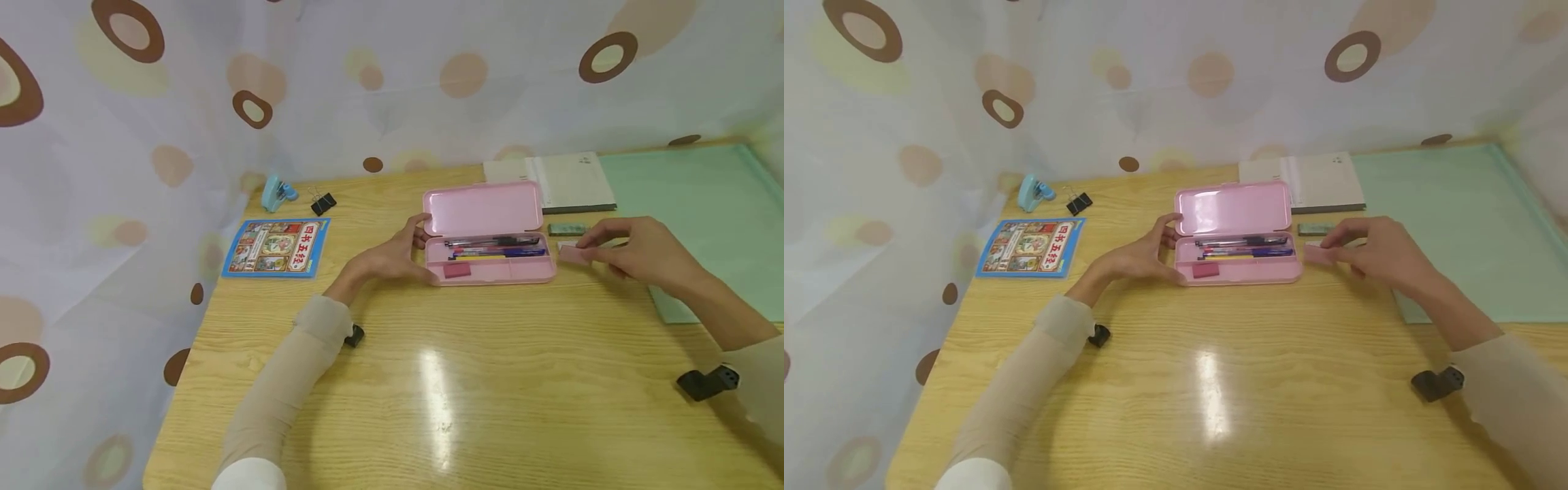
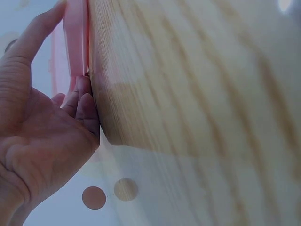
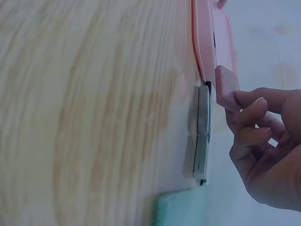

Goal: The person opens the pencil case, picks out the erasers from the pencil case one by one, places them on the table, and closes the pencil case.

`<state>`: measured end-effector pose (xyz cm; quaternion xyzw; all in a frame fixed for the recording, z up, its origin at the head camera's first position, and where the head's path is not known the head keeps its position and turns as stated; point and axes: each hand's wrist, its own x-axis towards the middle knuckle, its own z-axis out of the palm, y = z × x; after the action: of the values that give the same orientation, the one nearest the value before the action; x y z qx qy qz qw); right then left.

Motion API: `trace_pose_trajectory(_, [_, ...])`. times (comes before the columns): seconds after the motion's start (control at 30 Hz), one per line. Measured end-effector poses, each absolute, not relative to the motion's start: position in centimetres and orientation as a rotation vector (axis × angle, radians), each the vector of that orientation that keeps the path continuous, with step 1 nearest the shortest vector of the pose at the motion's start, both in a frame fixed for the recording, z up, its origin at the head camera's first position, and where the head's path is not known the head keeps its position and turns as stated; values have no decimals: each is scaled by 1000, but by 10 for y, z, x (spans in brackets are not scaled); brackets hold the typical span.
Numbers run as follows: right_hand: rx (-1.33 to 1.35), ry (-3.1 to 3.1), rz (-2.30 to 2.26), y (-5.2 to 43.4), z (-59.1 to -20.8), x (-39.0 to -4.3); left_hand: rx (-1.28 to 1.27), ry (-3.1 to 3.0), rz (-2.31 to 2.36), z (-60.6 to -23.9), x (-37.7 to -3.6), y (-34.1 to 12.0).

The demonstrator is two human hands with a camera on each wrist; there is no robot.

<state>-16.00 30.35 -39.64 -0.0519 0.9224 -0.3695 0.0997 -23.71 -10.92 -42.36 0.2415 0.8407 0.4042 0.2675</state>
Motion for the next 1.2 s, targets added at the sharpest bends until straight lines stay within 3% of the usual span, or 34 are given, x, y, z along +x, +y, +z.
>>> trace_pose_trajectory(0.63, [-274, 2784, -916, 330, -378, -188, 722, 2290, 1118, -411, -261, -88])
trace_pose_trajectory(1.0, [-274, 2639, -1261, 301, -386, -175, 720, 2281, 1095, -421, -249, -103])
trace_pose_trajectory(1.2, [-406, 2522, -1407, 259, -393, -168, 707, 2265, 1108, -429, -236, -106])
